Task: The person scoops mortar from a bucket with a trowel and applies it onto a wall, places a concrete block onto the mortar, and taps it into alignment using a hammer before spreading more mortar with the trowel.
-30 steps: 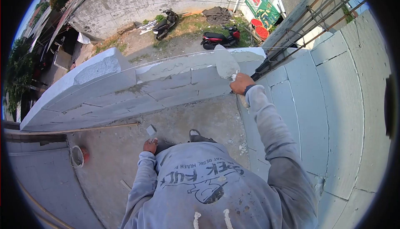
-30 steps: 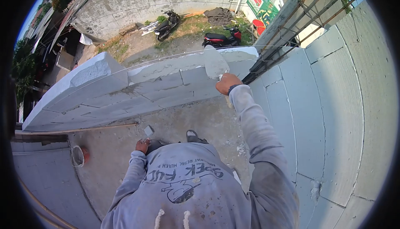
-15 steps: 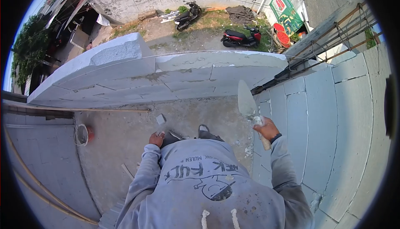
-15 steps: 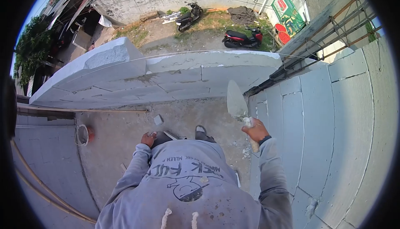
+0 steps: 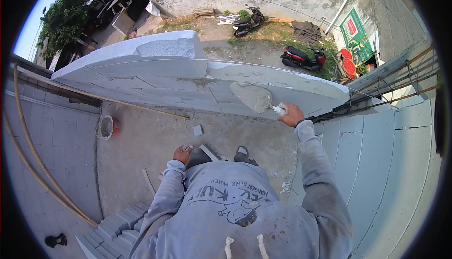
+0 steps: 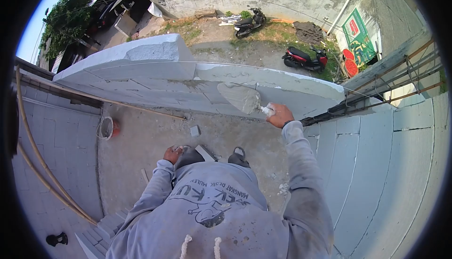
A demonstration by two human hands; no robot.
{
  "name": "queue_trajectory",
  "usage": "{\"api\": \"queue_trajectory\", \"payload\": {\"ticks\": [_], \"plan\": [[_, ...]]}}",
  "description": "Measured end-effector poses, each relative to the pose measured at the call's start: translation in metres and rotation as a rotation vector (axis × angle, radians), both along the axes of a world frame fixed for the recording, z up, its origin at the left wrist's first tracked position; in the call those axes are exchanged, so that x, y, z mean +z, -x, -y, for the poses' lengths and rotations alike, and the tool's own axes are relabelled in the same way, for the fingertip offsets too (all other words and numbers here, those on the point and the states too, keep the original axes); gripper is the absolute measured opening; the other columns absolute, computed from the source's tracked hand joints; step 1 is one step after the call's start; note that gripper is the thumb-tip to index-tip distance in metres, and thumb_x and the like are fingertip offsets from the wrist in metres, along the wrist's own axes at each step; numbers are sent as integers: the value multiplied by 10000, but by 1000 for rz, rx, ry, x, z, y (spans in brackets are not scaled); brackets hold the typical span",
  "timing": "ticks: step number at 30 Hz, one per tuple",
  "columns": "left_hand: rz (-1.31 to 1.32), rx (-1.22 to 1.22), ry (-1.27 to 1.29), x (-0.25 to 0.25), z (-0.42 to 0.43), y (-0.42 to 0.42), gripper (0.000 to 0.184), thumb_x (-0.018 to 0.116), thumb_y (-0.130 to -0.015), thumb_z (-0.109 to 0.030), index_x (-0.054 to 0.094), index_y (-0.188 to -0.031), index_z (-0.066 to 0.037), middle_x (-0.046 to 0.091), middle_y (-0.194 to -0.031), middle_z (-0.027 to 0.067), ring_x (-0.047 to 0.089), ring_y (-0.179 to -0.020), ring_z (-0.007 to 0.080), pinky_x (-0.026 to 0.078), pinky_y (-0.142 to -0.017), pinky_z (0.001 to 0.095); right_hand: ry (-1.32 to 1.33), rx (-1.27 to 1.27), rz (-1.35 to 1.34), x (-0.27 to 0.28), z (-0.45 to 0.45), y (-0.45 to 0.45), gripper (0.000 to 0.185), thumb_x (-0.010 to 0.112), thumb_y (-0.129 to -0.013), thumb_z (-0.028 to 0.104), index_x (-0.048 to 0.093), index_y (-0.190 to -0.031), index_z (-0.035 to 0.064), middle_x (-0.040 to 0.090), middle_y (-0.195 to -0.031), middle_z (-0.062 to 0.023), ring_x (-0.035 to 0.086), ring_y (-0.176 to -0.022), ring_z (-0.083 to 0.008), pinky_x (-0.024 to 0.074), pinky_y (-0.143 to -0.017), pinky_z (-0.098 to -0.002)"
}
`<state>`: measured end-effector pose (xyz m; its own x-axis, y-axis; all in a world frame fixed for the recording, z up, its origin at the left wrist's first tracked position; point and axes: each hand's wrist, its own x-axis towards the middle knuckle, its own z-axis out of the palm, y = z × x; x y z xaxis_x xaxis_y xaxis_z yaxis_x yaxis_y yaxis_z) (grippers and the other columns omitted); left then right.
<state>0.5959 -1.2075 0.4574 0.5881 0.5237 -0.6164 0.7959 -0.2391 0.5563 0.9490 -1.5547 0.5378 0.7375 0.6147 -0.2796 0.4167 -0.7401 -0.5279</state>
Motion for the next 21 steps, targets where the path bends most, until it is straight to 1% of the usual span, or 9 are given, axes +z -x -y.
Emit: {"api": "queue_trajectory", "payload": {"ticks": [2,5,9,13,15,16,18,19,21], "plan": [[-145,18,-97,11,12,15,417,567,-833,-355,613,-1099,-38,614,-1076,203,562,-1053,338,425,-893,353,0,-16,73,21,28,-2,383,678,-634,223,608,-972,59,625,-941,-185,577,-909,-371,458,-804,-416],[-68,103,-112,-69,-1,68,415,560,-829,-360,617,-1095,-46,617,-1073,195,564,-1049,337,424,-899,364,9,-43,184,50,50,4,335,667,-616,198,596,-900,34,622,-879,-187,585,-843,-375,468,-757,-419],[-124,34,-160,-37,1,48,414,560,-821,-363,624,-1072,-41,609,-1084,201,552,-1065,338,418,-912,364,145,45,180,110,42,5,308,680,-626,182,603,-907,80,628,-847,-173,583,-836,-382,466,-726,-437],[-35,54,-135,-22,-12,19,413,561,-819,-362,625,-1056,-30,617,-1059,204,565,-1035,347,432,-886,369,-67,299,224,216,0,-4,299,652,-623,156,601,-904,68,616,-784,-170,575,-782,-389,459,-695,-447],[-33,24,-67,3,-16,1,415,551,-827,-359,620,-1064,-25,612,-1072,203,562,-1039,351,433,-879,364,28,307,310,283,-34,-6,299,638,-625,147,602,-910,61,610,-773,-173,573,-779,-382,457,-684,-451],[-28,26,-60,-13,-22,6,415,551,-827,-359,620,-1064,-25,612,-1072,203,562,-1039,351,433,-879,364,63,322,444,302,-49,-12,283,626,-630,137,607,-901,58,611,-772,-172,577,-780,-376,460,-690,-447],[206,110,-33,-55,-32,13,360,595,-829,-320,618,-928,25,655,-887,146,611,-836,245,458,-747,346,174,356,679,325,-85,-25,244,607,-629,120,626,-862,50,617,-766,-166,590,-775,-360,472,-697,-434],[222,113,-27,-60,-33,16,360,595,-829,-320,618,-928,25,655,-887,146,611,-836,245,458,-747,346,251,371,780,335,-109,-28,222,598,-624,113,640,-831,45,621,-760,-162,600,-770,-350,481,-699,-426],[138,83,-9,-67,-35,27,397,530,-846,-349,621,-1058,-26,626,-1052,182,576,-1006,337,427,-878,349,648,390,857,349,-177,-15,188,595,-616,116,670,-776,55,643,-783,-149,623,-774,-323,497,-685,-397]]}}
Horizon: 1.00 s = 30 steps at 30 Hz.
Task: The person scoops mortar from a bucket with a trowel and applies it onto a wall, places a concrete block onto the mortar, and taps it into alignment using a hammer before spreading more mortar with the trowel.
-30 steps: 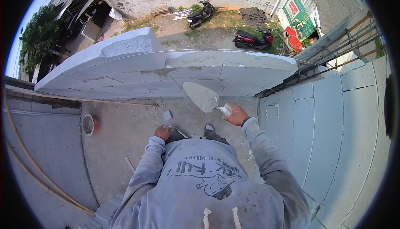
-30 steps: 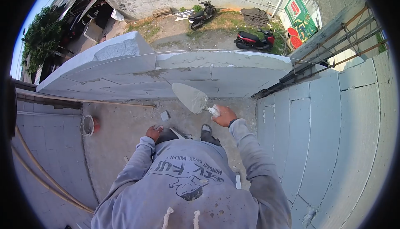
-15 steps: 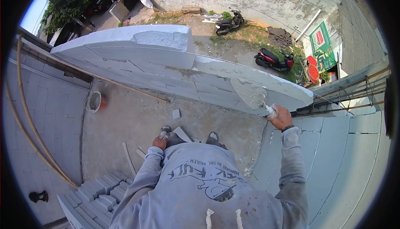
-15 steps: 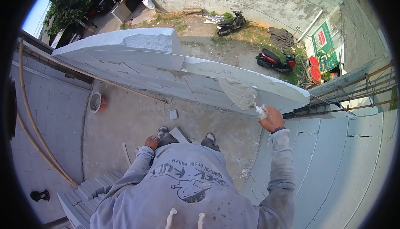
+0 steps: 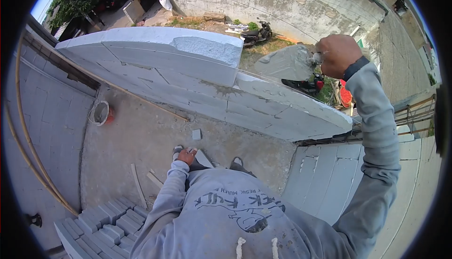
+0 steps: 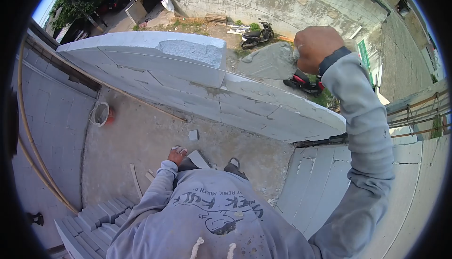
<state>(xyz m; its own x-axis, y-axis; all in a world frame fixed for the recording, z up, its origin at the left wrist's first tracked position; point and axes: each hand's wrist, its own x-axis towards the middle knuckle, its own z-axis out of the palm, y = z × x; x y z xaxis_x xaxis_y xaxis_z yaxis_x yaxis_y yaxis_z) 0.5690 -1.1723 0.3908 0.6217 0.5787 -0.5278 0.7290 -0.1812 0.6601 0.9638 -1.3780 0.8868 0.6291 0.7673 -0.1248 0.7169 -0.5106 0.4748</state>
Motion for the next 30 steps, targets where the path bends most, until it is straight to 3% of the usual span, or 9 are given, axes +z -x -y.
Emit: {"api": "queue_trajectory", "payload": {"ticks": [12,14,16,18,21,24,25,27,30], "plan": [[306,471,534,-87,-138,118,295,565,-852,-200,597,-997,55,630,-863,115,622,-761,193,524,-651,278,575,-186,-14,-52,-259,34,244,664,-586,187,714,-824,170,668,-807,-49,641,-745,-246,508,-630,-345],[105,577,364,-61,-170,132,270,576,-845,-185,593,-970,53,627,-868,128,620,-757,197,524,-632,293,538,-315,-106,-41,-279,25,224,674,-561,166,715,-781,169,657,-756,-59,627,-677,-251,504,-594,-352],[63,406,239,-183,-227,186,267,577,-845,-180,573,-984,47,630,-840,127,623,-751,201,520,-616,301,726,-328,32,-24,-307,36,212,700,-506,130,705,-717,111,647,-726,-99,625,-652,-251,506,-586,-354],[79,469,442,-120,-267,194,237,583,-835,-184,585,-932,32,634,-793,114,629,-729,202,513,-614,305,732,-333,105,-1,-325,42,211,705,-504,136,704,-713,105,648,-726,-105,630,-662,-254,508,-589,-355],[-3,363,229,-155,-342,235,208,592,-828,-189,591,-837,19,633,-750,104,612,-633,192,490,-557,303,743,-359,196,26,-321,65,213,714,-499,149,703,-705,95,648,-727,-116,640,-681,-261,513,-594,-357],[-81,319,179,-146,-393,245,209,591,-834,-191,580,-785,12,617,-694,102,580,-563,182,458,-491,308,635,-412,361,89,-333,124,246,769,-485,80,703,-720,63,659,-761,-159,660,-732,-274,522,-633,-349],[29,595,226,-138,-394,239,216,578,-842,-194,570,-758,4,597,-652,96,564,-545,182,446,-477,312,452,-511,332,106,-315,105,274,788,-444,50,687,-696,24,652,-753,-174,656,-705,-272,513,-609,-360],[152,669,267,-129,-395,224,189,554,-854,-172,553,-757,-9,573,-626,84,545,-531,181,431,-465,308,136,-221,201,137,-291,111,195,713,-426,1,622,-598,-17,595,-606,-153,587,-557,-291,446,-507,-386],[28,606,25,-77,-350,183,335,584,-820,-311,600,-870,20,617,-859,183,579,-795,312,454,-704,382,-29,-101,181,134,-264,99,354,617,-595,17,573,-942,-40,547,-818,-183,579,-785,-270,444,-671,-337]]}}
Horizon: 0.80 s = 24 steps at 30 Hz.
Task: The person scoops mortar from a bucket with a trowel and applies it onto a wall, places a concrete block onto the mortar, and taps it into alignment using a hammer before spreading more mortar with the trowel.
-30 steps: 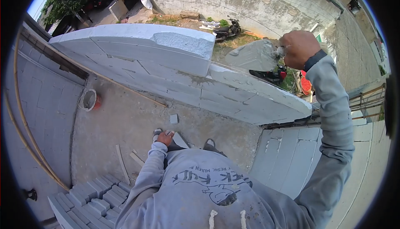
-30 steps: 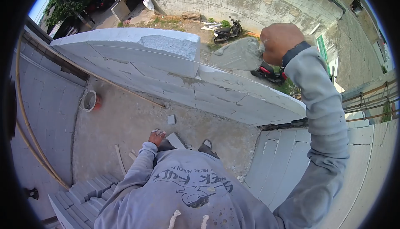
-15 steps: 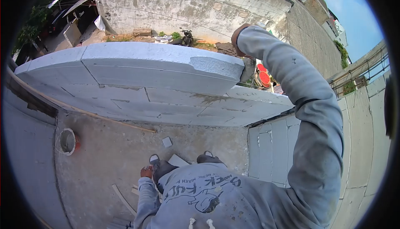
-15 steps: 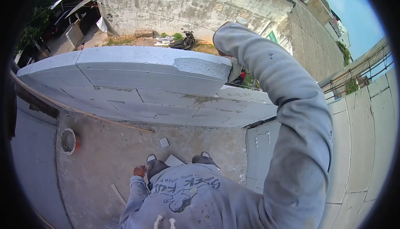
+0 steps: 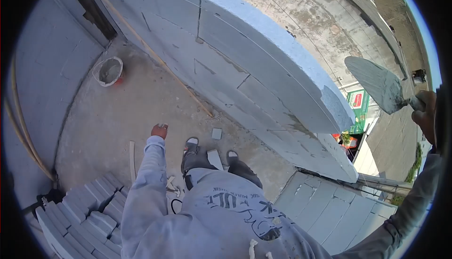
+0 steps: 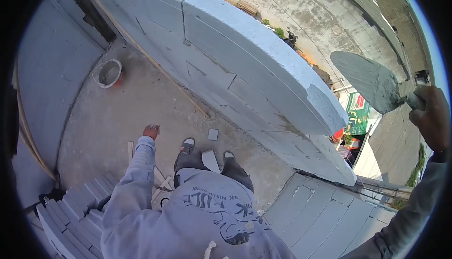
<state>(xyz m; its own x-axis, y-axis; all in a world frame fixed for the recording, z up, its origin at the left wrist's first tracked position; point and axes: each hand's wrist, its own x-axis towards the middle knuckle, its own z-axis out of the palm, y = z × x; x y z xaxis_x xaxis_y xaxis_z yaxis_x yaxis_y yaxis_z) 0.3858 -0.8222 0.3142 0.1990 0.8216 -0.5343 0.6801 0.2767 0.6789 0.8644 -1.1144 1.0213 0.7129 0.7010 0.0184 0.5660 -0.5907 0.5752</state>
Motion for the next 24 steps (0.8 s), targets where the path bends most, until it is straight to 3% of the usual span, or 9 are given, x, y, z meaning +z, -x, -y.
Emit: {"api": "queue_trajectory", "payload": {"ticks": [3,6,9,12,15,16,18,22,24], "plan": [[-71,41,-47,51,68,-47,411,587,-797,-376,623,-979,-9,609,-1021,211,552,-983,391,439,-859,410,-334,667,-198,-106,-8,28,389,648,-685,57,536,-1050,-19,576,-999,-199,560,-893,-343,437,-775,-397],[-85,69,-48,29,121,-42,395,593,-798,-360,624,-1054,-61,608,-1065,193,564,-1014,357,437,-887,397,-324,430,-882,-226,-74,86,215,627,-727,109,553,-906,14,580,-793,-192,560,-755,-392,441,-650,-411],[-146,448,78,29,120,54,438,615,-778,-357,616,-1076,-36,602,-1074,218,571,-1020,353,436,-895,396,43,278,-979,-427,-165,145,338,665,-720,313,621,-919,44,631,-914,-203,585,-899,-382,466,-760,-442],[-266,844,193,-33,104,159,509,653,-746,-326,581,-1068,61,592,-1081,248,566,-1029,368,433,-888,387,234,226,-1103,-535,-249,191,492,681,-693,308,599,-1062,-7,612,-1032,-222,569,-987,-372,453,-850,-411],[-482,532,192,-211,138,278,562,634,-758,-359,555,-1084,93,573,-1092,277,541,-1062,384,421,-904,398,264,232,-1223,-605,-358,248,602,692,-685,295,531,-1153,-48,570,-1133,-220,525,-1083,-357,415,-927,-388],[-256,995,330,-204,129,280,595,615,-759,-396,551,-1102,86,561,-1107,286,525,-1071,408,411,-921,408,282,245,-1210,-613,-408,274,602,692,-685,295,531,-1153,-48,570,-1133,-220,525,-1083,-357,415,-927,-388],[-647,-34,405,-175,91,293,272,471,-846,-238,624,-1005,-79,630,-1030,170,593,-1005,316,461,-877,417,327,368,-1246,-644,-513,330,710,689,-685,293,435,-1252,-51,567,-1147,-212,518,-1095,-353,404,-946,-388],[-541,-288,561,-186,17,325,258,460,-857,-200,619,-1047,-128,645,-1009,125,622,-951,279,495,-815,390,381,661,-848,-717,-730,454,615,592,-745,260,409,-1281,19,603,-1055,-202,570,-1007,-342,453,-869,-401],[-115,641,375,-168,-51,337,300,495,-880,-246,601,-1113,-89,654,-1004,117,633,-911,243,487,-771,349,393,805,-652,-766,-831,502,466,534,-764,168,469,-1203,22,631,-969,-161,612,-927,-308,489,-791,-399]]}}
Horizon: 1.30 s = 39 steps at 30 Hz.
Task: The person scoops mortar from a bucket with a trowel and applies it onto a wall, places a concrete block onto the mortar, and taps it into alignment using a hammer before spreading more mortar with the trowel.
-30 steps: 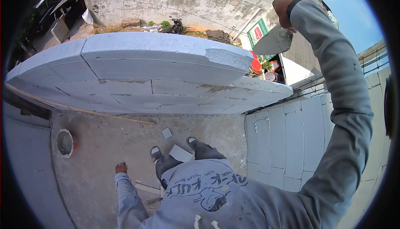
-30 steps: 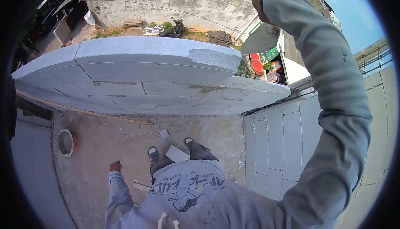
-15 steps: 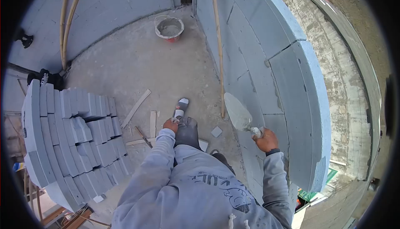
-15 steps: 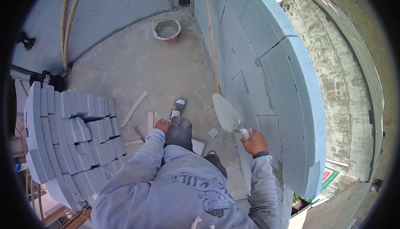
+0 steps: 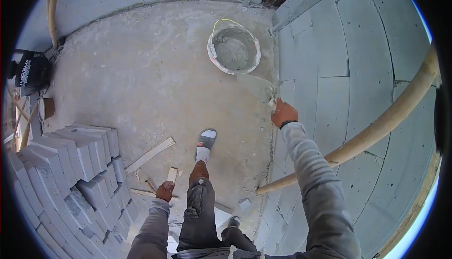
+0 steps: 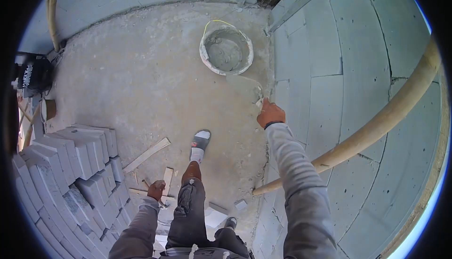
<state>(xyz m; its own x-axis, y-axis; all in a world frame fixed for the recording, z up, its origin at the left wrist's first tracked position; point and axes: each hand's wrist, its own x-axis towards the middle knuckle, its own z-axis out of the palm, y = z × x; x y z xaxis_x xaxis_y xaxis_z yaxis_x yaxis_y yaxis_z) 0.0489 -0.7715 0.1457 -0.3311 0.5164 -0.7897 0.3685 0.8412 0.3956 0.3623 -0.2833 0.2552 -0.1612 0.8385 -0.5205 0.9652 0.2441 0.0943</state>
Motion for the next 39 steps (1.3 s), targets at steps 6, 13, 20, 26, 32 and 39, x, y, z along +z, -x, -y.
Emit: {"api": "queue_trajectory", "payload": {"ticks": [6,13,20,26,32,39], "plan": [[204,710,59,16,-71,56,392,515,-894,-340,569,-1127,-30,640,-975,77,617,-841,169,455,-709,302,-270,105,169,-163,-196,89,258,578,-784,219,607,-990,65,640,-995,-123,638,-915,-244,508,-753,-350],[65,255,302,-15,110,78,374,493,-886,-330,579,-1058,-9,659,-916,98,652,-756,183,465,-557,287,10,-47,-5,-269,-181,147,279,582,-749,222,651,-939,29,638,-1013,-162,625,-925,-297,501,-784,-386],[248,590,237,47,-91,31,340,509,-878,-252,596,-1053,25,655,-919,102,629,-801,172,486,-692,286,217,-785,-611,-221,-139,105,330,643,-707,234,606,-878,-46,640,-744,-184,647,-675,-278,503,-588,-367],[301,429,35,70,-148,35,366,489,-898,-274,568,-1124,2,650,-968,119,627,-864,184,475,-710,280,369,-1190,-1125,-94,-84,70,149,657,-714,154,570,-769,46,550,-613,-53,510,-463,-152,420,-415,-296],[161,-105,-198,87,-160,65,354,500,-894,-312,583,-1090,-29,661,-937,93,640,-797,158,452,-627,261,277,-1089,-1422,50,-9,20,162,653,-739,149,572,-820,35,564,-660,-49,523,-505,-136,438,-435,-288],[147,3,-225,153,-209,31,269,567,-863,-289,611,-884,-25,650,-806,81,616,-671,184,455,-551,287,60,-1129,-1460,225,194,-84,300,683,-742,225,554,-886,-5,558,-676,-52,524,-524,-125,439,-489,-274]]}}
